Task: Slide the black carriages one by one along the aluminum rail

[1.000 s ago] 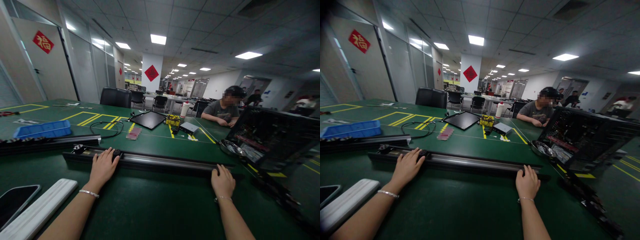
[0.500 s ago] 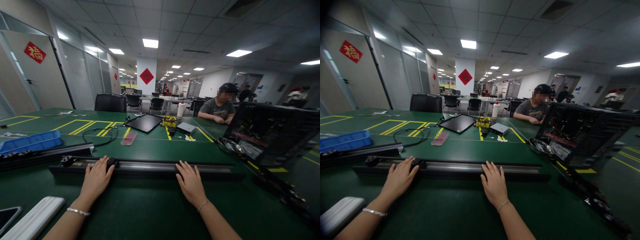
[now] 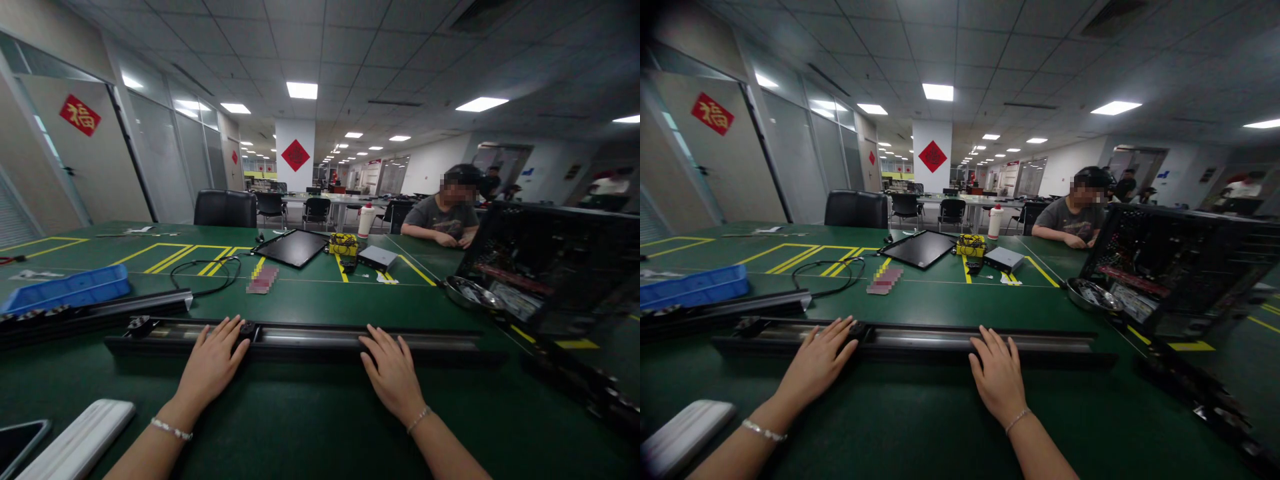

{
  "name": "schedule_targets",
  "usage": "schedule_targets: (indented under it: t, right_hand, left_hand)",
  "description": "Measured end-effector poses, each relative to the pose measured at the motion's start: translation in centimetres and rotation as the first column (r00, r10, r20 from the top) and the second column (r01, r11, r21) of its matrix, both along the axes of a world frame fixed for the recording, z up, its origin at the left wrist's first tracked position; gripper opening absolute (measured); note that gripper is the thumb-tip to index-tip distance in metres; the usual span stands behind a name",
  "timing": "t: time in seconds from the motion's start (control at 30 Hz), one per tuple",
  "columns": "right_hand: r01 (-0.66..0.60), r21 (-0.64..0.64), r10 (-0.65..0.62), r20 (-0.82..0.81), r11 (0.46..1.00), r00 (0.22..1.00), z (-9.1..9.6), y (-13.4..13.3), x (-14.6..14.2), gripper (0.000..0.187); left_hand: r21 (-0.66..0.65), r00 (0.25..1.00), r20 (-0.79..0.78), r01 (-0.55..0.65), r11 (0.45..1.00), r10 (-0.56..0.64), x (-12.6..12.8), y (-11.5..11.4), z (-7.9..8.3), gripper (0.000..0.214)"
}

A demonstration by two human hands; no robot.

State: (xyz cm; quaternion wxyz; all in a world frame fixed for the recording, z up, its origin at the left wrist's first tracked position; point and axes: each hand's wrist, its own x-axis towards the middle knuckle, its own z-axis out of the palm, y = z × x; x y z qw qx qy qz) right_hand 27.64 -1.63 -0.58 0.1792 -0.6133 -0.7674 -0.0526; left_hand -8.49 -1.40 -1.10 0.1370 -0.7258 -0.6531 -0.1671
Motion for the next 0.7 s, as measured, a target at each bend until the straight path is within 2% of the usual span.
schedule_targets:
  t: [0.47,0.7]
  right_hand:
    - [0.069,-0.02,-0.068,0.035,0.997,0.997,0.34,-0.29,-0.93,0.047]
    - [0.021,-0.012,-0.021,0.004,1.0,1.0,0.06,-0.15,-0.48,0.045]
  left_hand:
    - [-0.006,1.0,-0.005,-0.006,1.0,0.006,0.32,-0.02,0.05,0.049]
    - [-0.024,1.0,0.007,0.017,1.0,-0.017,0.17,-0.09,0.35,0.051]
